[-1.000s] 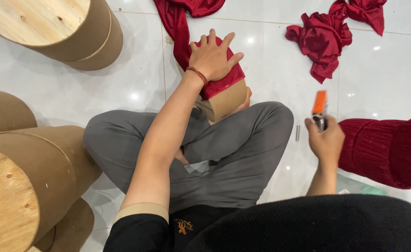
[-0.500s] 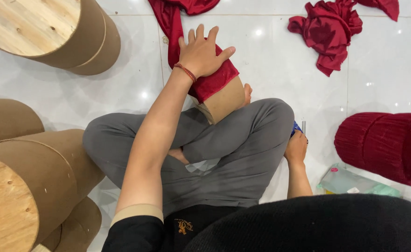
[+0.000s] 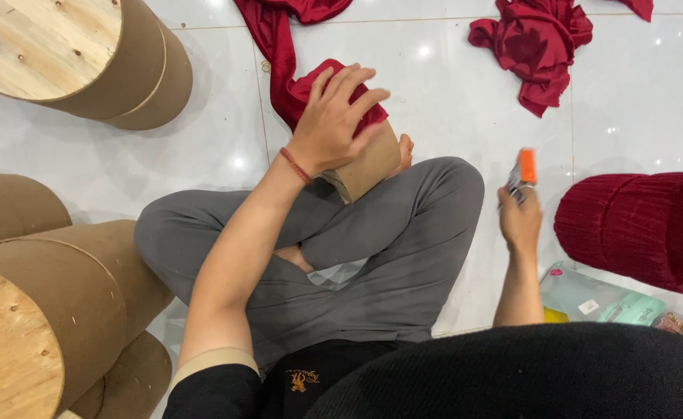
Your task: A person wraps a cylindrical wooden base with red velvet fabric and secures it using a staple gun.
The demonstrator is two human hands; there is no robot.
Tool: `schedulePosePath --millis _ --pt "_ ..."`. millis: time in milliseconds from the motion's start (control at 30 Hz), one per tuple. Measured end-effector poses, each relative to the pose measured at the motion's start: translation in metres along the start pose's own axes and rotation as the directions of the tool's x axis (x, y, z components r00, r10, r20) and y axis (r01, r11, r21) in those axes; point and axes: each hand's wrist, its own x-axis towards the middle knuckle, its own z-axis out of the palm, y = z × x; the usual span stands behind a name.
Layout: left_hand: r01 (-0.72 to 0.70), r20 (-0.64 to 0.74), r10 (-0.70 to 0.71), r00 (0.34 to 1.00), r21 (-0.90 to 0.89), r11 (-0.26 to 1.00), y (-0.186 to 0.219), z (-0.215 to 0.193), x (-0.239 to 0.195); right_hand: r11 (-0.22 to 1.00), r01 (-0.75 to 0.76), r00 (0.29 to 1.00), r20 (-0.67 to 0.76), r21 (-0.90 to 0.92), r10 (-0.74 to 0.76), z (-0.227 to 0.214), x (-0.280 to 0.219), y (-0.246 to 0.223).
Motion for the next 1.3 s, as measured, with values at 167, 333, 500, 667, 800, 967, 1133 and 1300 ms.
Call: schedulePosePath --millis 167,333,500,667,800,967,1133,1300 --pt "-0.043 -0.001 0.043 0.999 -0.02 0.999 -0.006 -0.008 -0.01 0.884 0.456 0.889 0.007 0.1 -0.459 -0.044 -0.041 -0.094" --pt "-0.077 0.076 0.073 0.994 0.048 0.996 -0.006 0.004 -0.014 0.899 0.436 0.852 0.307 0.034 -0.425 -0.049 -0.068 -0.172" --pt "-0.052 0.129 0.038 0.991 0.105 0.993 -0.009 0.013 -0.016 0.888 0.344 0.79 0.605 -0.304 -0.099 -0.03 -0.069 -0.205" --pt "-0.054 0.215 0.015 0.976 0.178 0.983 -0.017 0.019 -0.013 0.857 0.336 0.765 0.644 -0.391 -0.006 -0.017 -0.052 -0.224" --pt "0.008 0.33 -0.056 0.942 0.145 0.989 -0.019 0.017 -0.005 0.824 0.362 0.743 0.668 -0.435 0.026 -0.006 -0.046 -0.236" --pt "0.03 0.353 -0.078 0.932 0.141 0.99 -0.02 0.018 -0.003 0.853 0.366 0.731 0.682 -0.373 -0.015 0.002 -0.048 -0.237" --pt "0.035 0.379 -0.102 0.92 0.18 0.983 -0.021 0.023 0.002 0.864 0.366 0.738 0.674 -0.344 -0.044 0.009 -0.045 -0.231" --pt "0.036 0.382 -0.096 0.919 0.162 0.986 -0.02 0.02 0.0 0.881 0.317 0.759 0.651 -0.351 -0.014 0.013 -0.045 -0.231"
